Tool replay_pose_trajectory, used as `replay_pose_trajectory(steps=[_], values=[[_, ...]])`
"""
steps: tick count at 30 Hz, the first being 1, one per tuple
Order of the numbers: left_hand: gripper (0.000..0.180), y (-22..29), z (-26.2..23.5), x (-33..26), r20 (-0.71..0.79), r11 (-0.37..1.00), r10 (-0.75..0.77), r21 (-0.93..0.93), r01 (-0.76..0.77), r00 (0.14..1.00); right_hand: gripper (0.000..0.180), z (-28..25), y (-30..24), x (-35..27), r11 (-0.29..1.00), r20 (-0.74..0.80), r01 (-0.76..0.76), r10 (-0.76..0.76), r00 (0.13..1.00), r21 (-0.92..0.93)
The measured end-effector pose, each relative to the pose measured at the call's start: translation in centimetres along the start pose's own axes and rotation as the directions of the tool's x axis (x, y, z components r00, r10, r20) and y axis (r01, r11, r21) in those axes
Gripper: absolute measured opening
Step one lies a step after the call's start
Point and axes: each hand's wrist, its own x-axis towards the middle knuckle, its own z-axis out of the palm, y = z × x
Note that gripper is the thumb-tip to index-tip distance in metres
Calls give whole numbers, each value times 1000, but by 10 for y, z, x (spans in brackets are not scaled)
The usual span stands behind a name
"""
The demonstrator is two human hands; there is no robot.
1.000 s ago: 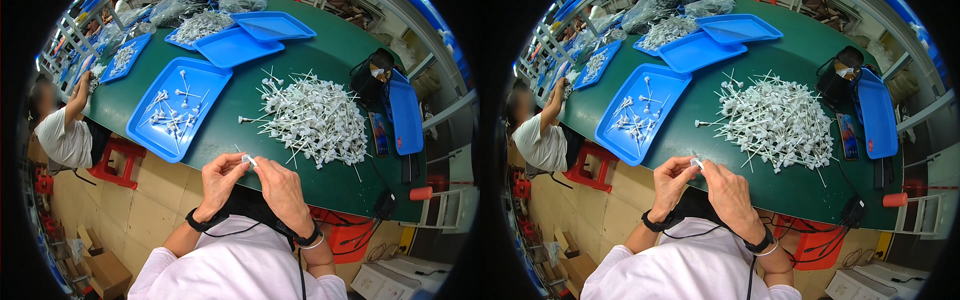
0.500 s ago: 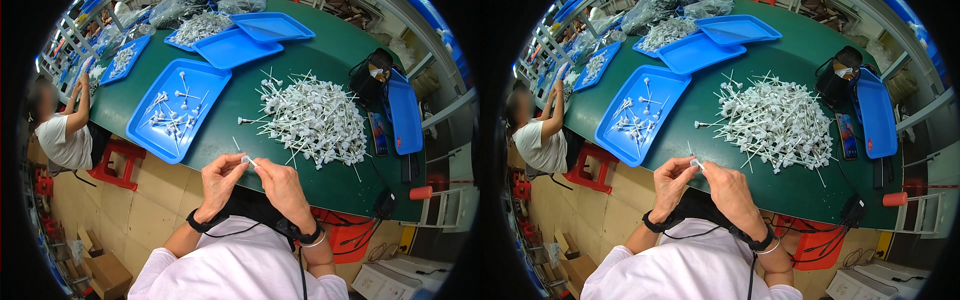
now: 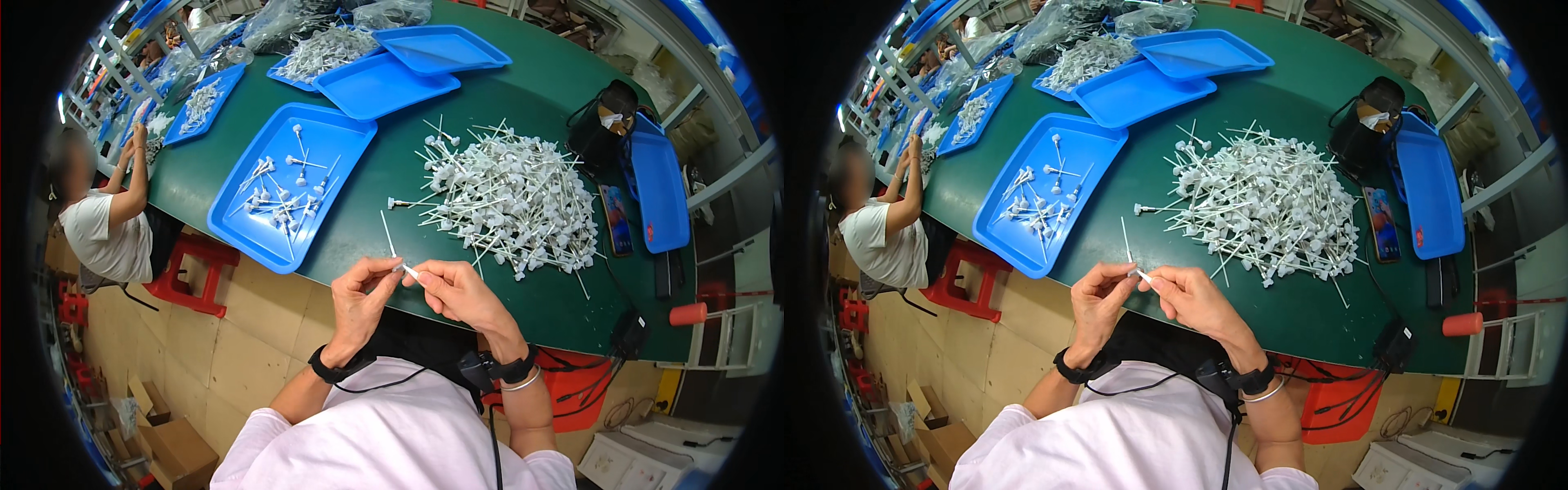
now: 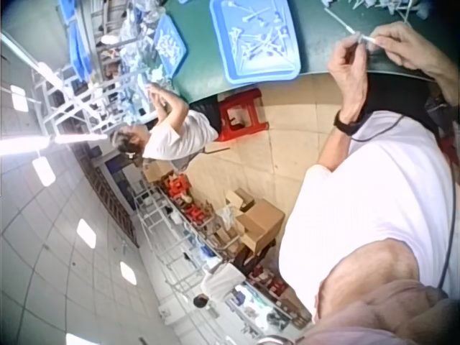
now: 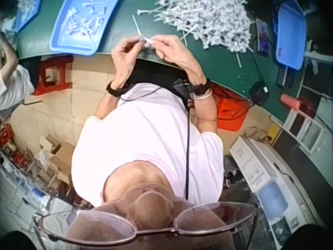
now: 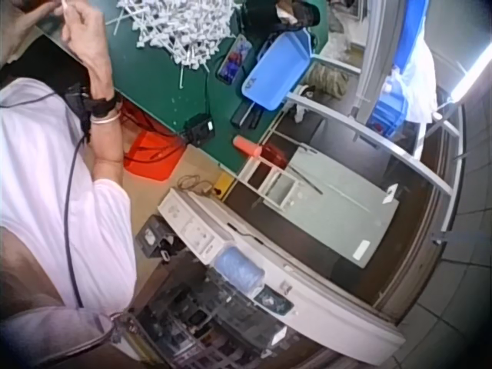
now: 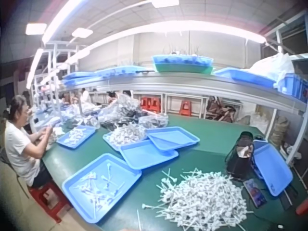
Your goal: Assembling small white plastic components at a factory workbench.
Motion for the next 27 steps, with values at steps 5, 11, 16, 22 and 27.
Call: replay_pose_trajectory(steps=[5, 11, 16, 22, 27], values=[[20, 5, 3, 7, 12, 983, -121, -137, 122, 993, 21, 12, -20, -5, 935, -169, 125, -189, 967, -332], [23, 10, -2, 11, 30, 943, -247, -224, 247, 969, 13, 19, -30, -21, 803, -237, 117, -307, 922, -585], [25, 13, -1, 12, 67, 932, -262, -241, 271, 963, 10, 26, -22, -20, 776, -247, 164, -382, 891, -609], [23, 13, 1, 11, 46, 944, -244, -218, 249, 969, 9, 32, -16, -13, 677, -242, 191, -490, 837, -710], [17, 8, -3, 12, 30, 955, -207, -213, 208, 978, 11, 34, -20, -16, 667, -245, 185, -496, 833, -722]])
